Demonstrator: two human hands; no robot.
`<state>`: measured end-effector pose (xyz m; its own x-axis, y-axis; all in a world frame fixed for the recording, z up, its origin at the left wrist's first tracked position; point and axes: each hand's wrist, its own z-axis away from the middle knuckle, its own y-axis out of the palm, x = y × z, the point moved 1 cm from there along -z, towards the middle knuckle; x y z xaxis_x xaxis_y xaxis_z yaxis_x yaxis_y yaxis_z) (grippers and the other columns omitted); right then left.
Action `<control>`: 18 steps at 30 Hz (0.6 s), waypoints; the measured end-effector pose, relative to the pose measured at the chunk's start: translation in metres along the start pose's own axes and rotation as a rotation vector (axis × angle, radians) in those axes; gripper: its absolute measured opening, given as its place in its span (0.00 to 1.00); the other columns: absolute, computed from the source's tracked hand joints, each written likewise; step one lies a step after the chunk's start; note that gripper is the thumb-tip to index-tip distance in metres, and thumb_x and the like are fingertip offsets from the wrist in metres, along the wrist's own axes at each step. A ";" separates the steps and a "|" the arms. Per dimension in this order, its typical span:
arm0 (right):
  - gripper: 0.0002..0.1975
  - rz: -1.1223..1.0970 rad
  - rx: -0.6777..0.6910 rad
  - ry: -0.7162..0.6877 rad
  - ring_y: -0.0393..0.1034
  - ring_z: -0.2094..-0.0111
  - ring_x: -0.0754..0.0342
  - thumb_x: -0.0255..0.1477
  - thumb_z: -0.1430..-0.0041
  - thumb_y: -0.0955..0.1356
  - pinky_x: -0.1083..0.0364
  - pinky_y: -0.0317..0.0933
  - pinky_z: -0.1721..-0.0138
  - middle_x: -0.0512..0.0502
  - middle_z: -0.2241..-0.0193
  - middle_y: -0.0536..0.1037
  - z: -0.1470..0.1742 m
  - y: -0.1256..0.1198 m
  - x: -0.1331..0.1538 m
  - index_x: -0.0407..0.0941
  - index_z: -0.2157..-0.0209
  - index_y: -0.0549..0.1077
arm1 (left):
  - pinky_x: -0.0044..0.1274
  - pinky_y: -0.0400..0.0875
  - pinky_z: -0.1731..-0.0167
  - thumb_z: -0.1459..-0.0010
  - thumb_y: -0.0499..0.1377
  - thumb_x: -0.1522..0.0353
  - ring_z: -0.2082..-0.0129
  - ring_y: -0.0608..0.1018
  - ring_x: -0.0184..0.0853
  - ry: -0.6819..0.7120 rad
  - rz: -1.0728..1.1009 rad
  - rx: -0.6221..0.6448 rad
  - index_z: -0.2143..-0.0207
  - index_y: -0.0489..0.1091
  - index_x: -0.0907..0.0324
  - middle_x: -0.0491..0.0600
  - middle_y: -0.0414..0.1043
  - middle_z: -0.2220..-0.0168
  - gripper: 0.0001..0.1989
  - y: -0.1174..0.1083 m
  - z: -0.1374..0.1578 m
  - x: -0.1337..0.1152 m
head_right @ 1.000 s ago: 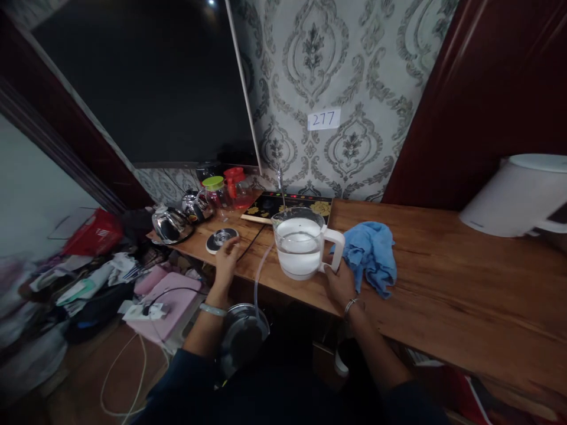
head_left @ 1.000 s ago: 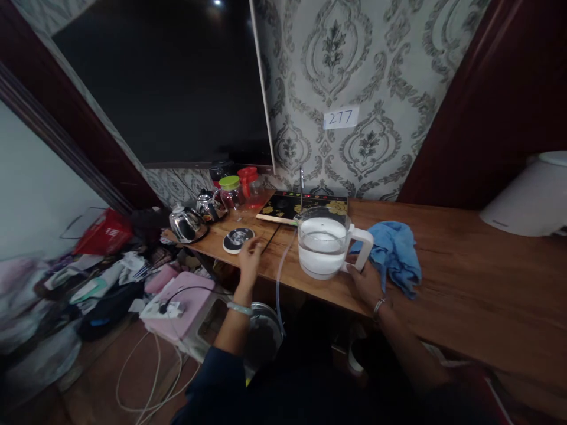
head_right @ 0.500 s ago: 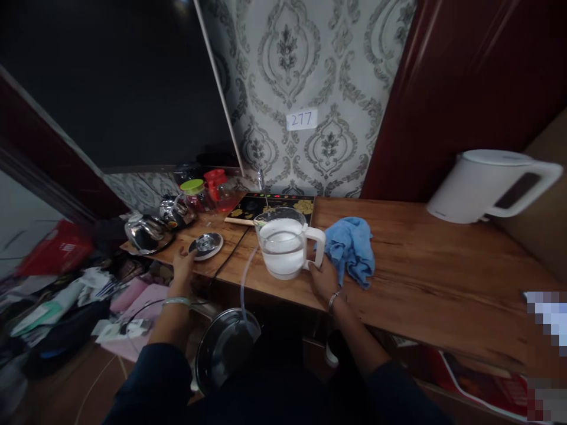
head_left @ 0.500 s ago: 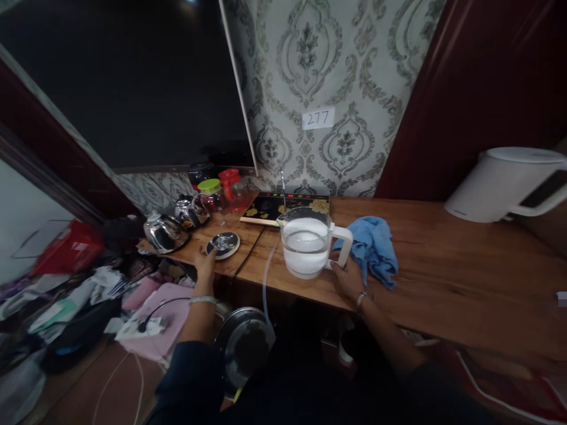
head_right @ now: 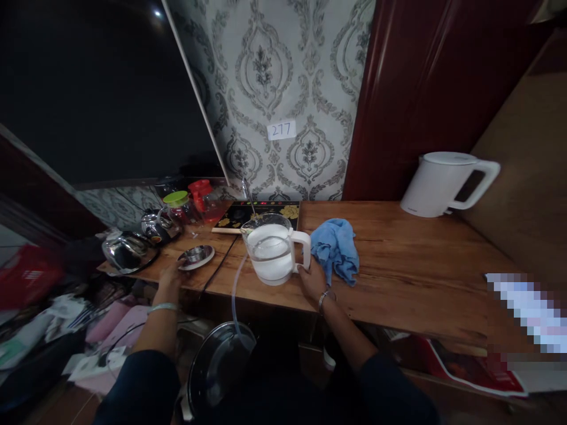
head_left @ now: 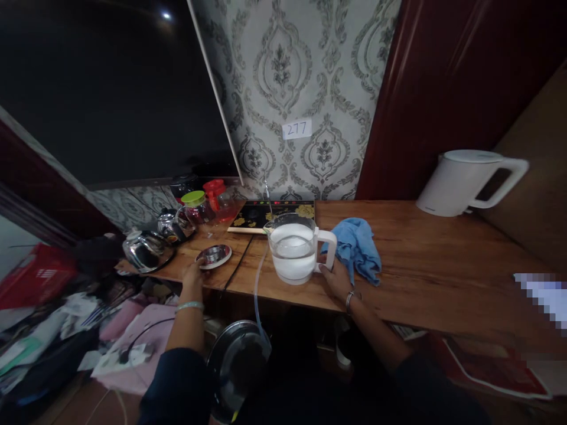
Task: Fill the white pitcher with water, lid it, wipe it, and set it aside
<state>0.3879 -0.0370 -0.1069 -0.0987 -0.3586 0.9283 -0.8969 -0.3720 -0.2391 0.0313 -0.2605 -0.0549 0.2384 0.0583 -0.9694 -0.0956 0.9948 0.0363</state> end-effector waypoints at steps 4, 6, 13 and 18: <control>0.14 -0.028 -0.024 -0.007 0.71 0.64 0.45 0.36 0.53 0.64 0.47 0.65 0.60 0.42 0.67 0.79 -0.001 0.001 -0.002 0.44 0.65 0.71 | 0.25 0.73 0.79 0.56 0.63 0.76 0.82 0.67 0.27 -0.071 -0.047 0.011 0.78 0.60 0.61 0.41 0.61 0.81 0.11 0.006 0.004 -0.003; 0.13 -0.039 -0.028 -0.020 0.71 0.65 0.46 0.36 0.53 0.64 0.47 0.65 0.60 0.42 0.67 0.79 -0.001 0.001 -0.004 0.44 0.65 0.71 | 0.24 0.72 0.81 0.55 0.62 0.76 0.83 0.67 0.27 -0.081 -0.059 0.025 0.78 0.61 0.61 0.41 0.61 0.82 0.10 0.009 0.005 -0.004; 0.13 -0.026 -0.031 -0.020 0.72 0.65 0.46 0.35 0.53 0.64 0.47 0.65 0.61 0.43 0.67 0.79 -0.003 0.001 -0.008 0.45 0.66 0.72 | 0.24 0.72 0.80 0.56 0.61 0.77 0.83 0.69 0.29 -0.037 -0.050 0.048 0.79 0.64 0.63 0.43 0.63 0.83 0.07 0.011 0.013 -0.001; 0.13 -0.026 -0.035 -0.023 0.72 0.65 0.46 0.35 0.53 0.64 0.47 0.65 0.61 0.42 0.67 0.79 -0.003 0.003 -0.007 0.45 0.66 0.71 | 0.29 0.75 0.74 0.56 0.62 0.77 0.79 0.73 0.34 0.043 0.019 0.048 0.79 0.65 0.63 0.44 0.63 0.82 0.07 0.010 0.022 0.006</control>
<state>0.3848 -0.0326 -0.1132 -0.0654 -0.3690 0.9271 -0.9138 -0.3512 -0.2042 0.0531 -0.2487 -0.0552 0.1948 0.0742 -0.9780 -0.0533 0.9965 0.0650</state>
